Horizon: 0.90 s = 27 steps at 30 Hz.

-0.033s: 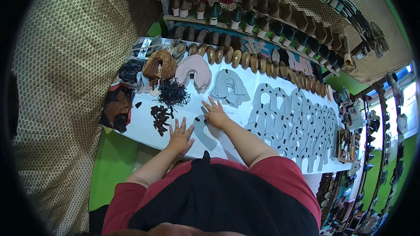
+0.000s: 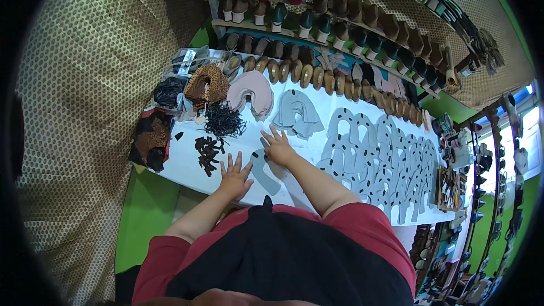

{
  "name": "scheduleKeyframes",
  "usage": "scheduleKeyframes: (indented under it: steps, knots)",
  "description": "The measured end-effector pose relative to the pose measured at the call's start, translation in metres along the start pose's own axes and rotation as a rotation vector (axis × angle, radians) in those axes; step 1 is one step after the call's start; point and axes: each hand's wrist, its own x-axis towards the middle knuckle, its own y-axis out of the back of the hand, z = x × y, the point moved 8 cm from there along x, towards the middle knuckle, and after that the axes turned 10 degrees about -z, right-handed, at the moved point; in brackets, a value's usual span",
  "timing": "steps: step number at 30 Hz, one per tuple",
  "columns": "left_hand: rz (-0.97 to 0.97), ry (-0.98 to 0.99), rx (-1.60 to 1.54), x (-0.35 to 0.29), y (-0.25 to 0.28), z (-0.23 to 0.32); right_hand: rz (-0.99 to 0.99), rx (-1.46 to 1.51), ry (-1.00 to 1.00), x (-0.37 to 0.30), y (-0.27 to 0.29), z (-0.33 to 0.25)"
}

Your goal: Organizing and sorting small material components for shoe manufacturing on a production table.

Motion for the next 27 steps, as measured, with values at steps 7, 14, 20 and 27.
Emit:
scheduleKeyframes:
  steps: [7,14,20,27]
  knots:
    - [0.047,-0.031,-0.057,0.025,0.002,0.016,-0.112,0.087,-0.054,0.000,0.007,-0.001]
    - [0.082,-0.046,-0.060,0.035,-0.008,0.005,-0.053,0.096,0.075,-0.001,0.015,-0.013]
    - [0.016,-0.118,0.000,0.031,0.002,0.019,0.001,0.057,0.082,-0.001,0.014,-0.010]
    - [-0.012,-0.124,0.009,0.036,0.004,0.021,0.122,0.066,0.075,-0.025,-0.004,-0.012]
